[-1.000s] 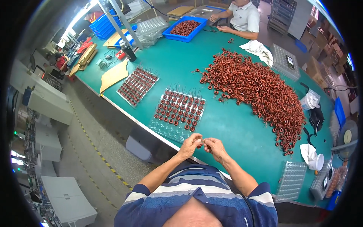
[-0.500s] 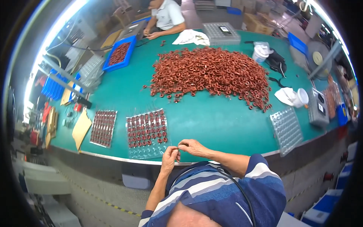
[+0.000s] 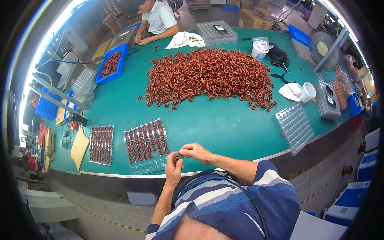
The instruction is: Manually sorting small toroidal inductors and placing them into transparent plastic trays on a factory workbench.
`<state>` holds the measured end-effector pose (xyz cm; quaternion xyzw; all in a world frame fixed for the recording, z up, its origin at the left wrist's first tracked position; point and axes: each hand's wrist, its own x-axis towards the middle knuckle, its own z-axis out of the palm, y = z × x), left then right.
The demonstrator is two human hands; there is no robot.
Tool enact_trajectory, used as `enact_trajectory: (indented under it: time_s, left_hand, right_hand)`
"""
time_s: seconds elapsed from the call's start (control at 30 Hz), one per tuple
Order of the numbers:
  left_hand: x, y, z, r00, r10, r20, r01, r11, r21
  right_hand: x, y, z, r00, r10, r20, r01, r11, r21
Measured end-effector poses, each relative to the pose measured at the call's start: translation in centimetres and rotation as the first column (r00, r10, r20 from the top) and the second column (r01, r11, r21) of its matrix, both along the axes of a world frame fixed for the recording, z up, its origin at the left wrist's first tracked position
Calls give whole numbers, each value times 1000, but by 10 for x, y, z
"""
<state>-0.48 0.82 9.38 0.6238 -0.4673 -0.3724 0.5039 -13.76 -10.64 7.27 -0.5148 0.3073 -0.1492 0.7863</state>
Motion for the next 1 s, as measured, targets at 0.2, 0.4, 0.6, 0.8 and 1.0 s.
enact_trajectory:
  time_s: [0.2,0.4,0.6,0.8,1.0]
  left_hand:
    - [-2,1,7,1000,24,-7,-24,1000,-13]
    - [-2,6,10,999,30,-35,-30,1000,-2]
    - [-2,-1,-6,969,150,197,-160,986,40]
    - [9,-6,-5,983,163,80,-169,982,82]
    - [-5,-7,11,979,52,-199,-55,998,-10]
  right_hand:
    - [2,-3,12,999,39,-22,-40,996,-81]
    - [4,0,11,999,34,9,-33,995,-91]
    - [3,10,28,995,-100,25,27,25,-999]
    - [14,16,38,984,-141,106,104,-19,-994]
    - [3,2,28,968,-248,42,211,712,-670]
